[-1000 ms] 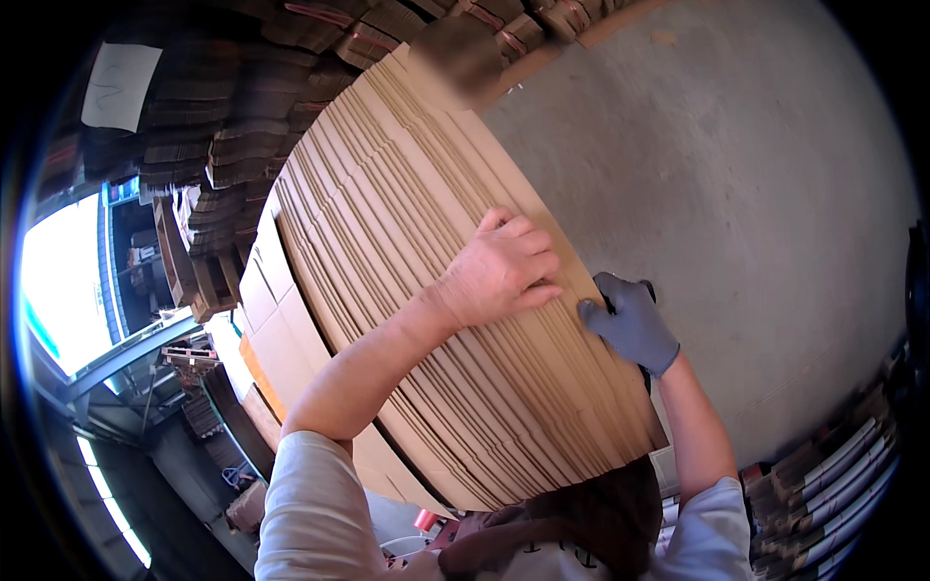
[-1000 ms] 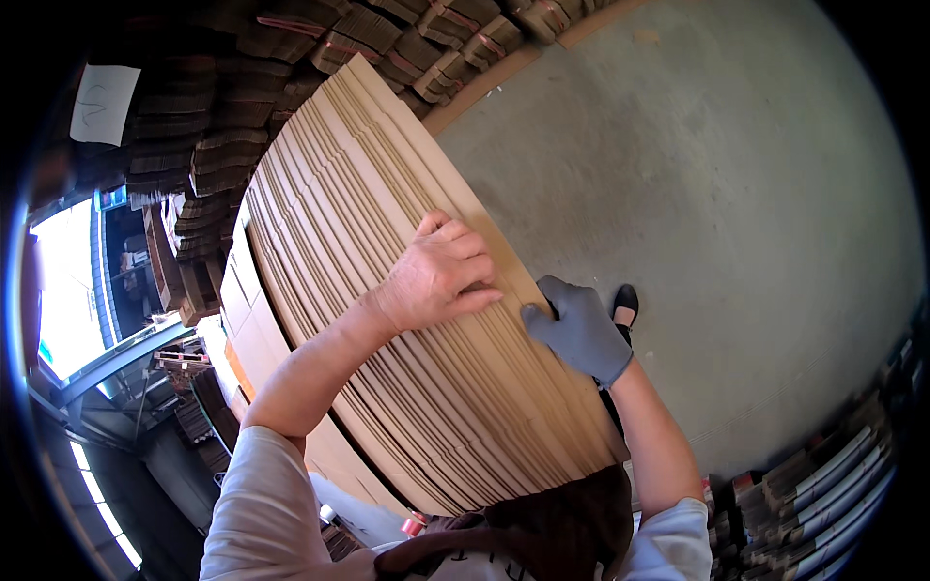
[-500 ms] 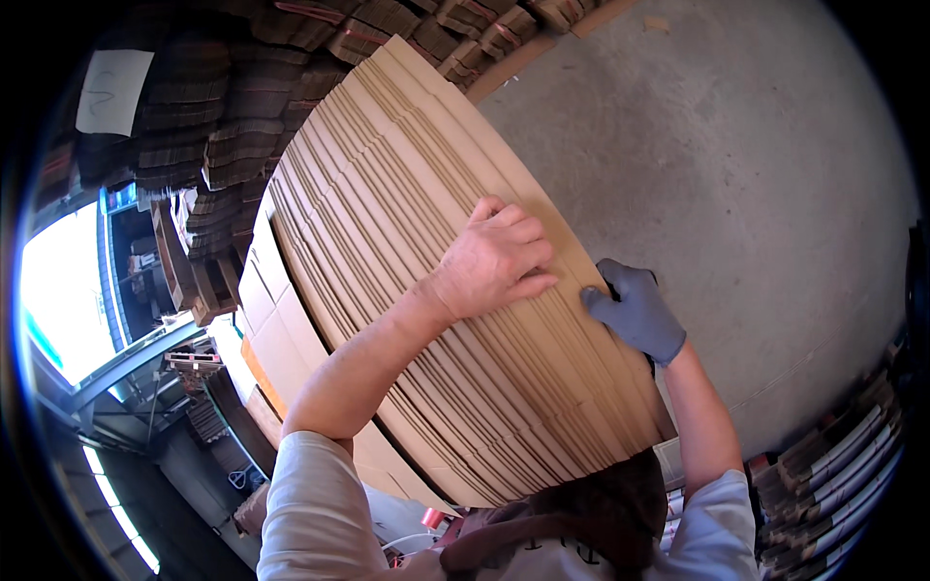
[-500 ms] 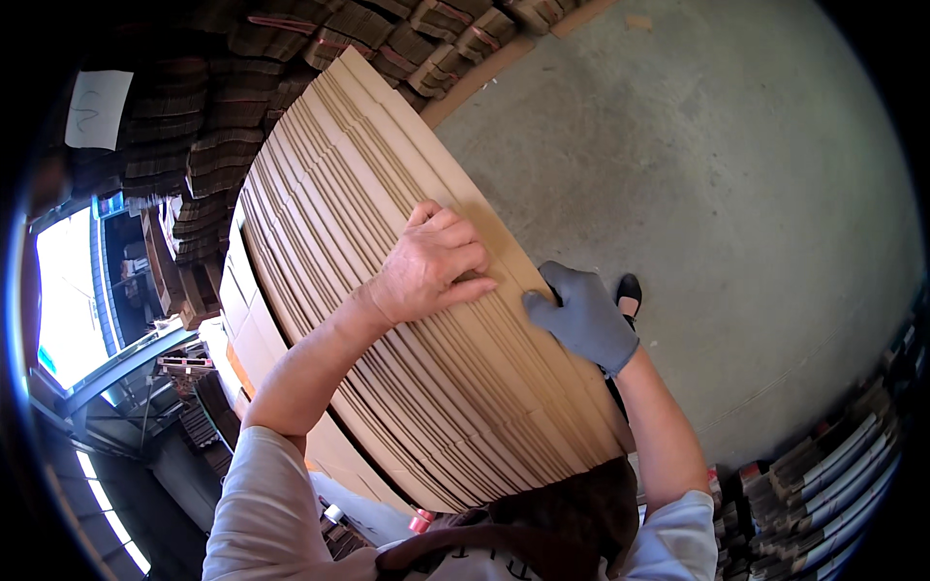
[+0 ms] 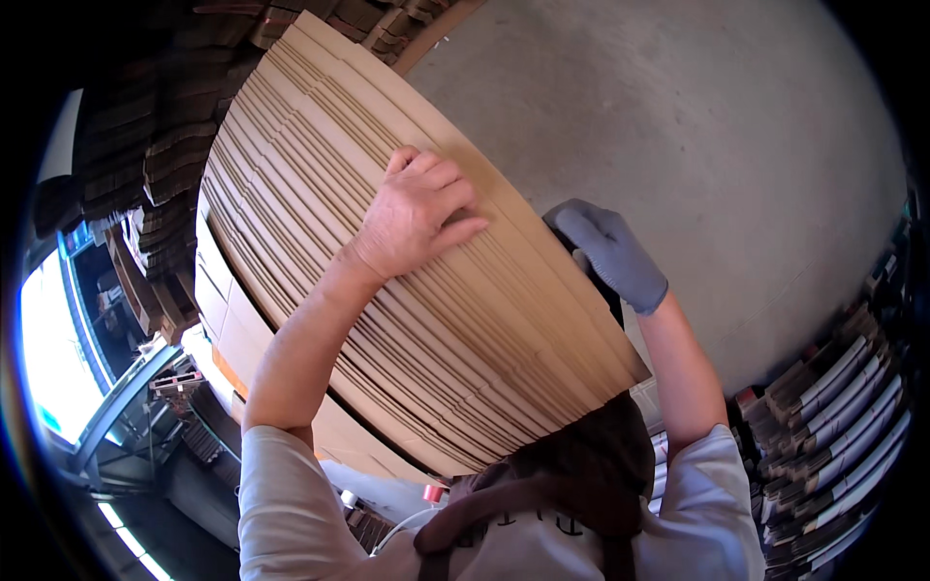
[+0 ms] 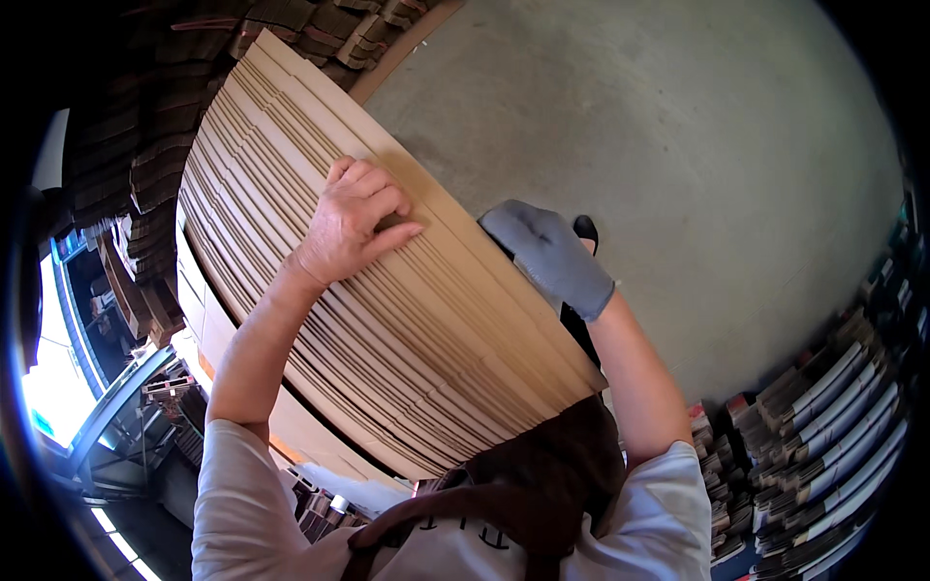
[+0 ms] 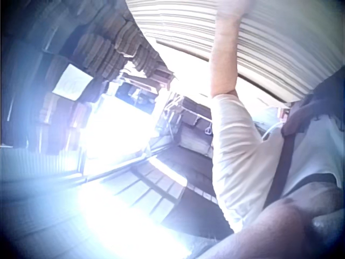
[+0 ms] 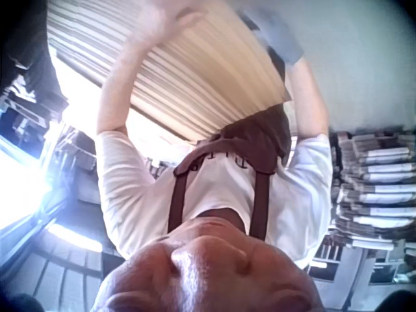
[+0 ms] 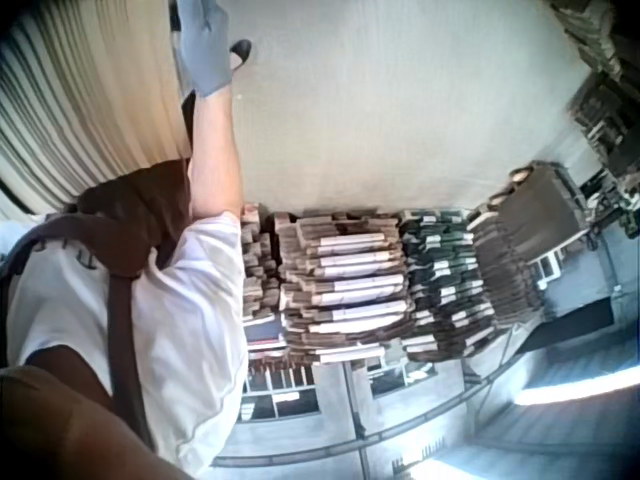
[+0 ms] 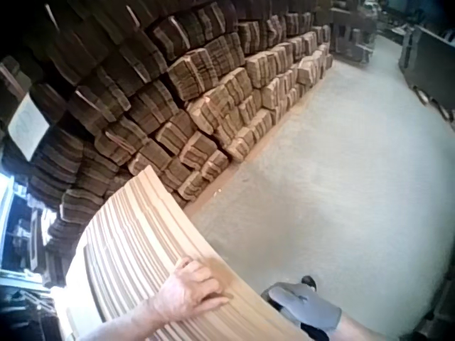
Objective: The person picks up a stack of flat cardboard sheets and aligns them by hand. They repeatedly smooth and adjust the edges to create a neat pile, then place the stack on the floor.
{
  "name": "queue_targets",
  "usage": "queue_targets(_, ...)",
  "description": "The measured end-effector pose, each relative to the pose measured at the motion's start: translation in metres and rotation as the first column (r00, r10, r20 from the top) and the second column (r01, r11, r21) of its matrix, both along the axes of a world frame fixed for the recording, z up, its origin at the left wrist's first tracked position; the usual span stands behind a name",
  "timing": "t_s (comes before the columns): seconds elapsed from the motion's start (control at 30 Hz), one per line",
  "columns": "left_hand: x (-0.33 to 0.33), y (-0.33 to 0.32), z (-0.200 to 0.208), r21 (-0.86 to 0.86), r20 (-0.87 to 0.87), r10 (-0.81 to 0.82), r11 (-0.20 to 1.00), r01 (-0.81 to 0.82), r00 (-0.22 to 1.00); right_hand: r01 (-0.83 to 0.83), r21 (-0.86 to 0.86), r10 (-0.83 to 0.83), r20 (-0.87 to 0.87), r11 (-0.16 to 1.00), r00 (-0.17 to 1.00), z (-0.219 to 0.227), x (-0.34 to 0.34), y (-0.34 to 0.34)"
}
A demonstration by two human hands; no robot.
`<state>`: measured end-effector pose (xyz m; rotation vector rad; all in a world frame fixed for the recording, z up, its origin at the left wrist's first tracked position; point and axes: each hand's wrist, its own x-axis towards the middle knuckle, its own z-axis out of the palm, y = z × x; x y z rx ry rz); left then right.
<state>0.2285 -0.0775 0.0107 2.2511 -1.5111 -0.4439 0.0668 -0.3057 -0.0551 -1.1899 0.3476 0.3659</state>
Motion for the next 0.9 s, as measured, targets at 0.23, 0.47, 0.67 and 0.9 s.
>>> queue_targets(0.23,0.002,0.008,-0.001,-0.029,0.071,-0.057,0.998,0.059,0.996,-0.192,-0.458,0.186,-0.057,0.868,0.981,0.022,0.005,0.024)
queue_targets(0.47,0.003,0.007,0.001,-0.027,0.088,-0.089,0.995,0.092,0.992,-0.218,-0.596,0.262,-0.013,0.773,0.965,0.022,0.009,0.026)
queue_targets(0.67,0.005,-0.002,0.007,0.029,0.077,-0.122,0.992,0.12,0.99,-0.237,-0.638,0.285,-0.028,0.733,0.958,0.021,0.011,0.029)
queue_targets(0.9,0.004,-0.009,0.007,0.066,0.004,-0.084,0.994,0.083,0.996,-0.27,-0.624,0.296,-0.064,0.734,0.953,0.029,0.012,0.028)
